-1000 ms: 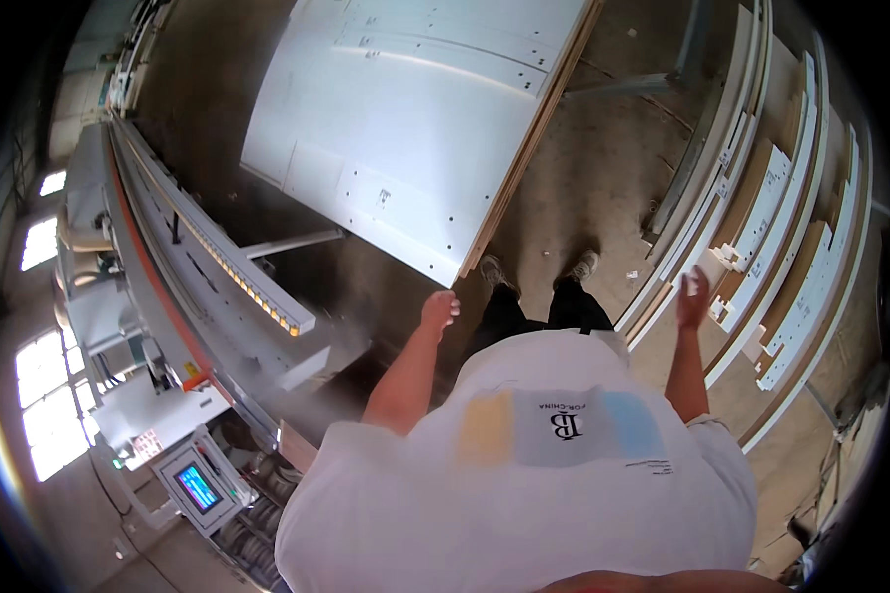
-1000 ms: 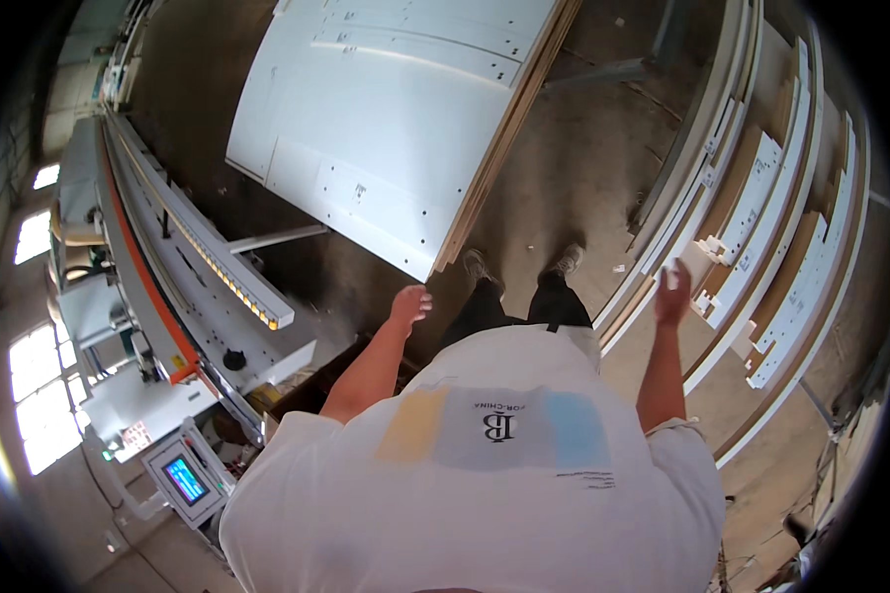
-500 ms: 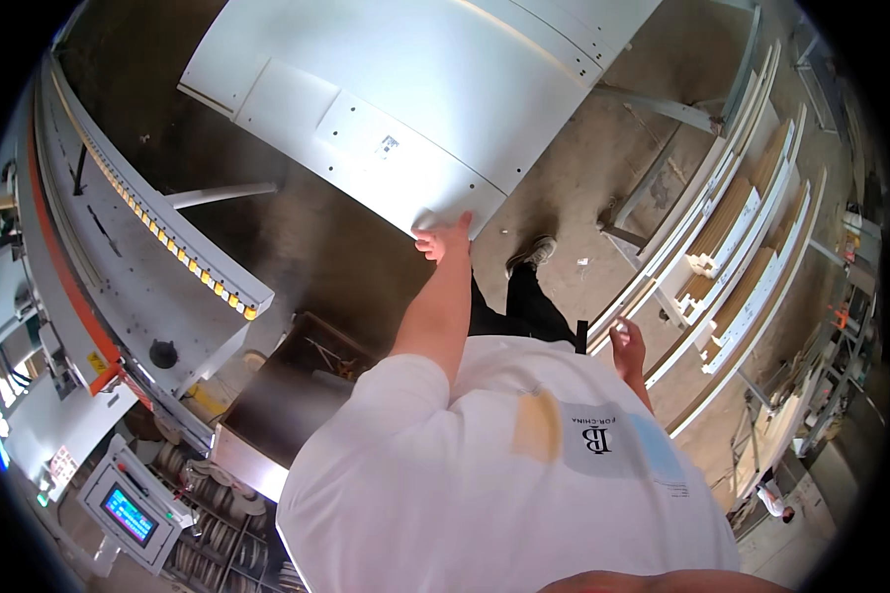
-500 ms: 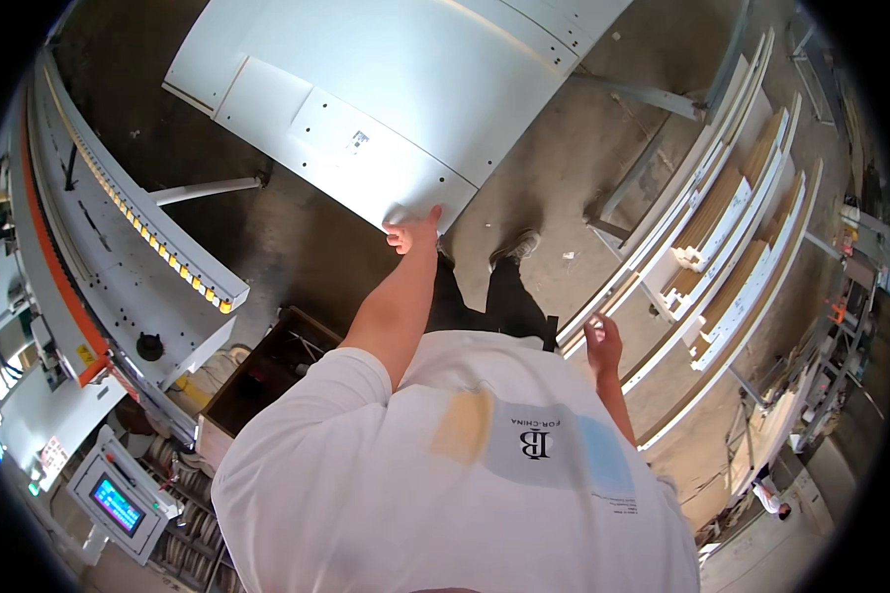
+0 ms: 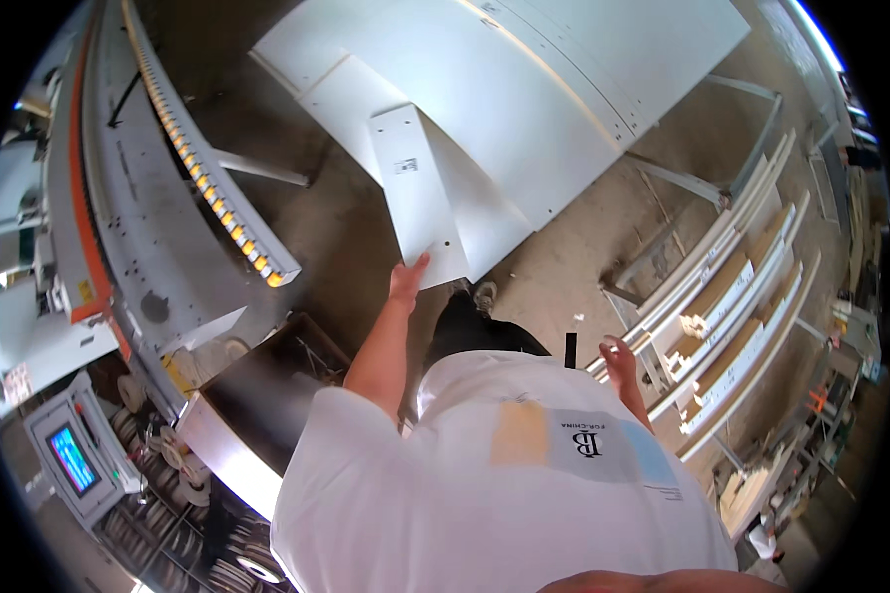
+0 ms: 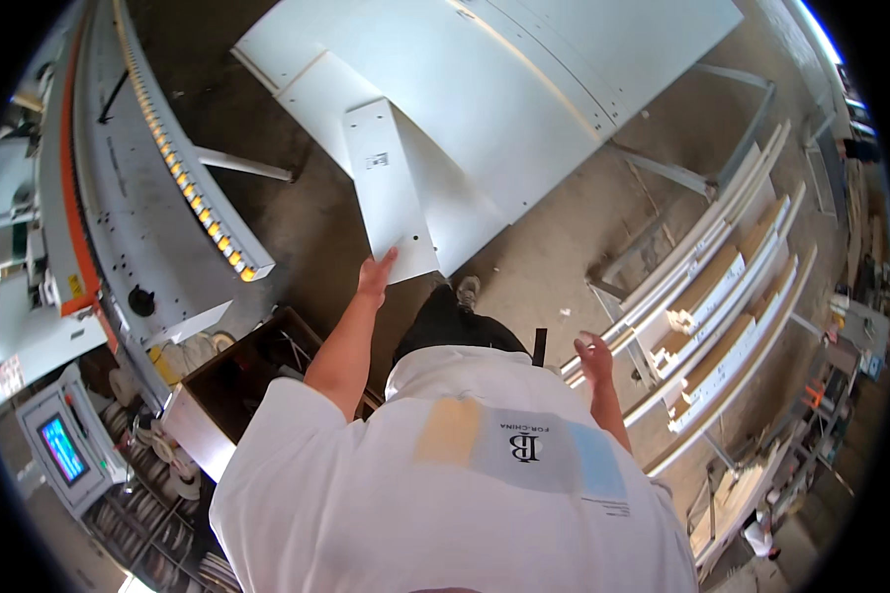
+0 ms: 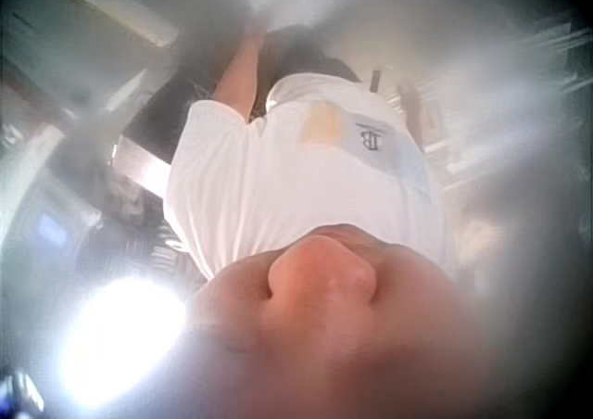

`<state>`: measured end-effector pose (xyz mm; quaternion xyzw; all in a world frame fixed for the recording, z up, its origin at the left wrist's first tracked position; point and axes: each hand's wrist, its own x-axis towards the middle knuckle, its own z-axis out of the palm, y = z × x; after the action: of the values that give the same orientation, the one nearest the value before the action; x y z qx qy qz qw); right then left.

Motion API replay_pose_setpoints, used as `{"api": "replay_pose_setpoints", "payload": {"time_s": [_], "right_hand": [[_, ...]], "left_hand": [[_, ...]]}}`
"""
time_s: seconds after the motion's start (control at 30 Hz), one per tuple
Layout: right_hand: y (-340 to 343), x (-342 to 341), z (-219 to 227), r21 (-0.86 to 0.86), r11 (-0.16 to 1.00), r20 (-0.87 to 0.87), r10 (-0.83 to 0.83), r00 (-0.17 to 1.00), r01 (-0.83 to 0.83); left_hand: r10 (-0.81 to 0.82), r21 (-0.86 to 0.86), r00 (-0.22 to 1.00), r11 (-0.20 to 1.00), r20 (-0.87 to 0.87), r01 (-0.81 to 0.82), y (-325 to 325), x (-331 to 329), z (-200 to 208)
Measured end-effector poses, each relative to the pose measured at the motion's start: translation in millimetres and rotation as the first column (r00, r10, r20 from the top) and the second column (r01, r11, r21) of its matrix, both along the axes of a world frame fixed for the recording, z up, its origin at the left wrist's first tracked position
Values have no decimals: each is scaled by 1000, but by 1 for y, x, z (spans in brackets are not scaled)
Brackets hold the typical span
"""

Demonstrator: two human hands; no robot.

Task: The person handles various white wooden panels and components in a workshop setting. They pick up large sheets and smaller strips, moving them between a storage rack and a workbench. The person aligns the pieces on the table and appears to be preparing them for assembly or inspection.

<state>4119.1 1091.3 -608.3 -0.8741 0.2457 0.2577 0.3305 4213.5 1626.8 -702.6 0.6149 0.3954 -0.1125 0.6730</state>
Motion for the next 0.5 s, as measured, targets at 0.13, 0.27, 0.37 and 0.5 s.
{"api": "replay_pose_setpoints", "payload": {"time_s": [0.13, 0.27, 0.37, 0.5], "right_hand": [[32, 84, -35, 203, 959, 306, 129, 943, -197], [161, 173, 10, 533, 785, 266, 199, 943, -316], [263, 199, 82, 818, 500, 190, 232, 954, -285], [346, 204, 85, 999, -16, -45, 245, 969, 51]], "left_hand": [[-57, 203, 998, 978, 22, 52, 17, -12, 77], [-117, 250, 990, 964, 84, 93, 15, -67, 134], [-94, 75, 961, 994, 261, 78, 3, -99, 195], [-194, 136, 932, 978, 305, 159, 15, -133, 234]]}}
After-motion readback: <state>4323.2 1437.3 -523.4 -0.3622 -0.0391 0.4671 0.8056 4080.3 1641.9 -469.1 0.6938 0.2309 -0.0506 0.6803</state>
